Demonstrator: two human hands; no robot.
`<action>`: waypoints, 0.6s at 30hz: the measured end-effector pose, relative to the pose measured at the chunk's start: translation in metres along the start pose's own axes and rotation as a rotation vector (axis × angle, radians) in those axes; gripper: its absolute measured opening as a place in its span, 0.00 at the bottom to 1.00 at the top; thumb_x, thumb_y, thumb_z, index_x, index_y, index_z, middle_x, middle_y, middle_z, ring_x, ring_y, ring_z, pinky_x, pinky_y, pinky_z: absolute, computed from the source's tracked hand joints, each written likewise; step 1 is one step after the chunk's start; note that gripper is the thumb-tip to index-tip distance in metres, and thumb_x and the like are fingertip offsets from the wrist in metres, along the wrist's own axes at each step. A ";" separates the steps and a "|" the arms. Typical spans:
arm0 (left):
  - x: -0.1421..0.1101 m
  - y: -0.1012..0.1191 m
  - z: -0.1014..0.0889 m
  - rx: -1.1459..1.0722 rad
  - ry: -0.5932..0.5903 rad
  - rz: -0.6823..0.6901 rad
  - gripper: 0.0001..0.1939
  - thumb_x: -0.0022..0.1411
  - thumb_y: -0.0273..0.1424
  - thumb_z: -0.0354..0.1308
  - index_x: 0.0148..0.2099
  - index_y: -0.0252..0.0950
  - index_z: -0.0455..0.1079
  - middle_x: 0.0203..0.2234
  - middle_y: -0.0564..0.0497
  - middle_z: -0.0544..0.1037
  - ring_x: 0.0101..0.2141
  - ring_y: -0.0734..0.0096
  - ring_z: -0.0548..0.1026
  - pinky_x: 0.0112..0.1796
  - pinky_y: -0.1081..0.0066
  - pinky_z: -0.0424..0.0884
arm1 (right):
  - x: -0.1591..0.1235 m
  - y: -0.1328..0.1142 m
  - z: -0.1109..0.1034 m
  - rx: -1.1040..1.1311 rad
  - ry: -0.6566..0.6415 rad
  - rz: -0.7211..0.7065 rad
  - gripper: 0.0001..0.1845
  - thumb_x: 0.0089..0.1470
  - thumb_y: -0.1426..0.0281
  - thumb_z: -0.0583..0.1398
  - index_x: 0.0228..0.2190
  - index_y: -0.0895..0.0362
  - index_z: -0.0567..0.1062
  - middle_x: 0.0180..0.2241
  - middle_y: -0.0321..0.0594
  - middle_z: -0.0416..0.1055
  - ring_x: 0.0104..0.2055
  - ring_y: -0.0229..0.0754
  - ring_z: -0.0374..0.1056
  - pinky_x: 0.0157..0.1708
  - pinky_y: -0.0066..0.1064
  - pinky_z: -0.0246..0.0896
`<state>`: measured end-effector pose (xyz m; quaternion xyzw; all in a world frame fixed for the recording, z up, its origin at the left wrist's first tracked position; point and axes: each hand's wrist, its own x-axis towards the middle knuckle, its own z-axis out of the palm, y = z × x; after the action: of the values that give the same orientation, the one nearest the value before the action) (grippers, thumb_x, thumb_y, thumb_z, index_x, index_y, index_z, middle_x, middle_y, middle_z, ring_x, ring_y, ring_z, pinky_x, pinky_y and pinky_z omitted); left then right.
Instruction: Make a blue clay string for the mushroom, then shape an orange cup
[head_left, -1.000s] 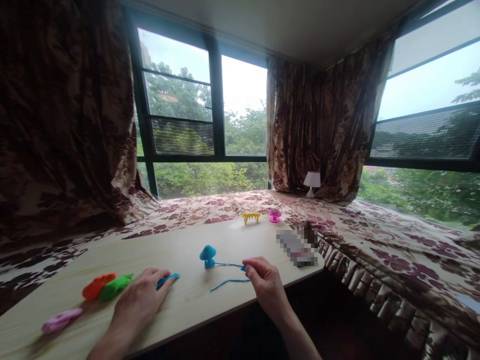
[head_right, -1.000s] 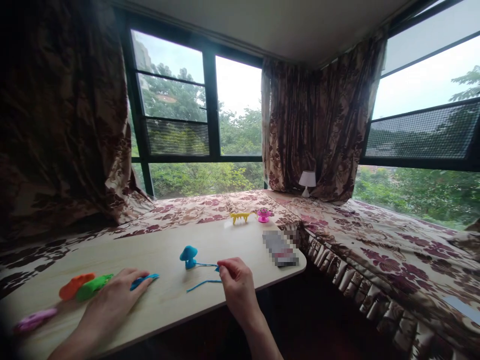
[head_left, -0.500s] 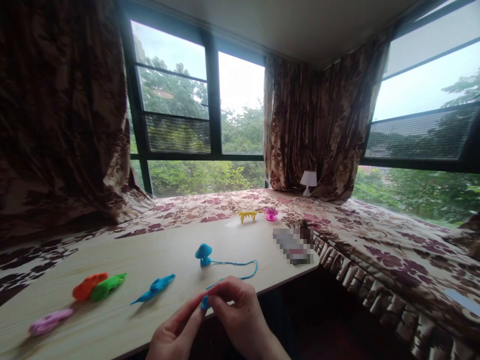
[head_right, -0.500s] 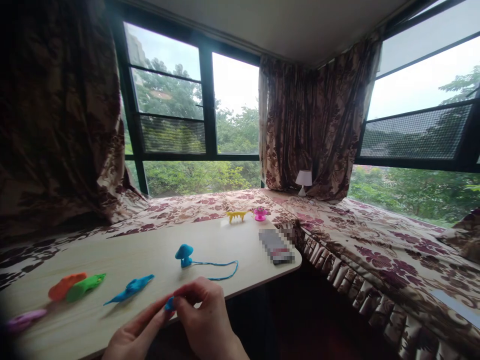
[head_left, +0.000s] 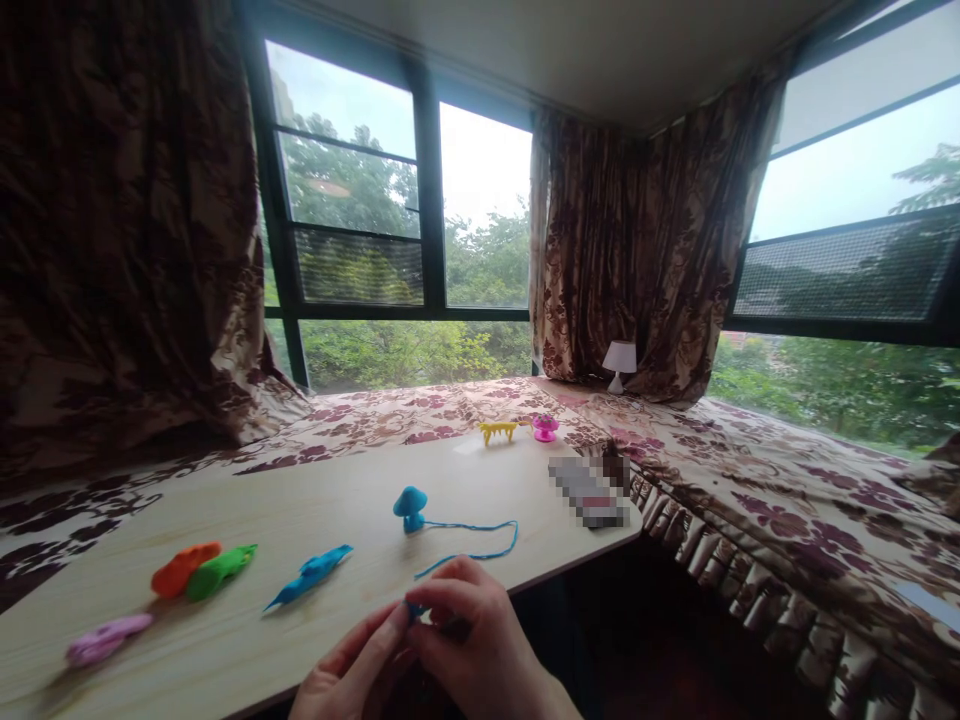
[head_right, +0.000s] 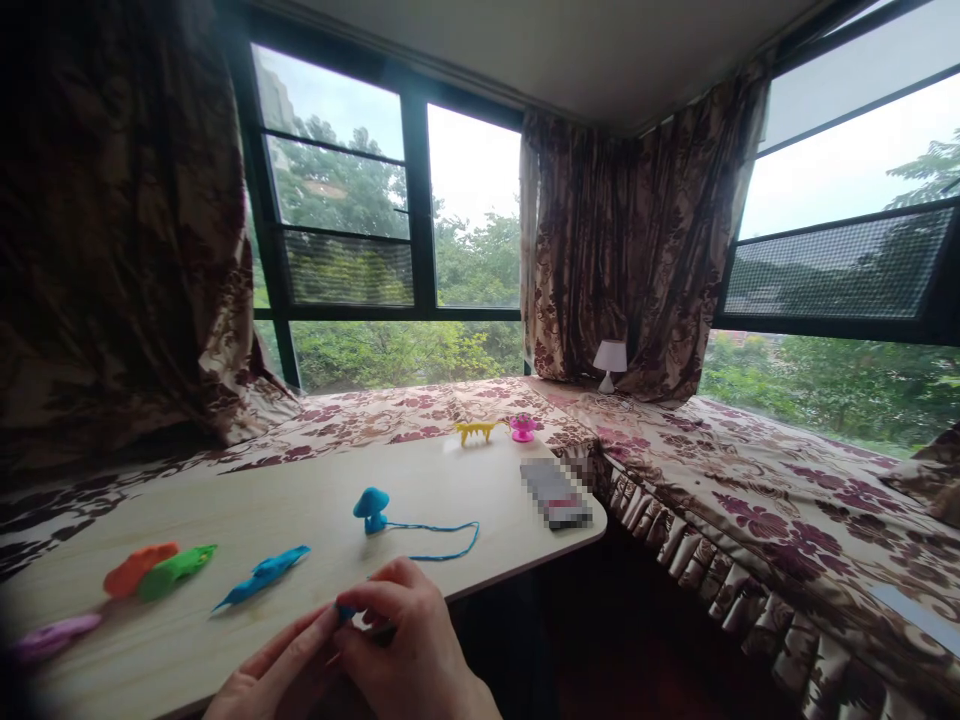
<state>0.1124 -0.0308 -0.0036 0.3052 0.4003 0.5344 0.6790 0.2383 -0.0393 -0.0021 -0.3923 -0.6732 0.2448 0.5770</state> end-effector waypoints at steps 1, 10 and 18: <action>-0.001 0.000 -0.001 -0.018 -0.032 -0.016 0.18 0.37 0.33 0.68 0.34 0.34 0.75 0.30 0.46 0.80 0.37 0.53 0.76 0.33 0.66 0.76 | 0.000 0.000 0.001 0.009 0.004 -0.006 0.12 0.46 0.76 0.61 0.35 0.53 0.76 0.33 0.37 0.68 0.31 0.36 0.66 0.29 0.23 0.63; -0.012 0.002 0.004 -0.067 -0.147 0.012 0.11 0.49 0.34 0.62 0.34 0.33 0.75 0.30 0.48 0.80 0.34 0.66 0.76 0.36 0.74 0.71 | -0.003 -0.002 0.005 0.079 0.034 -0.022 0.06 0.50 0.76 0.58 0.30 0.56 0.75 0.29 0.37 0.68 0.31 0.37 0.66 0.30 0.25 0.64; -0.018 0.001 0.004 -0.117 -0.194 -0.003 0.10 0.53 0.34 0.58 0.35 0.32 0.74 0.27 0.48 0.79 0.33 0.65 0.76 0.34 0.73 0.71 | -0.004 -0.002 0.011 -0.091 0.034 -0.086 0.07 0.52 0.73 0.57 0.30 0.53 0.76 0.31 0.39 0.66 0.33 0.39 0.65 0.31 0.28 0.64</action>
<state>0.1138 -0.0475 0.0030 0.3147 0.3011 0.5240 0.7320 0.2274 -0.0427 -0.0049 -0.3929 -0.6899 0.1822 0.5801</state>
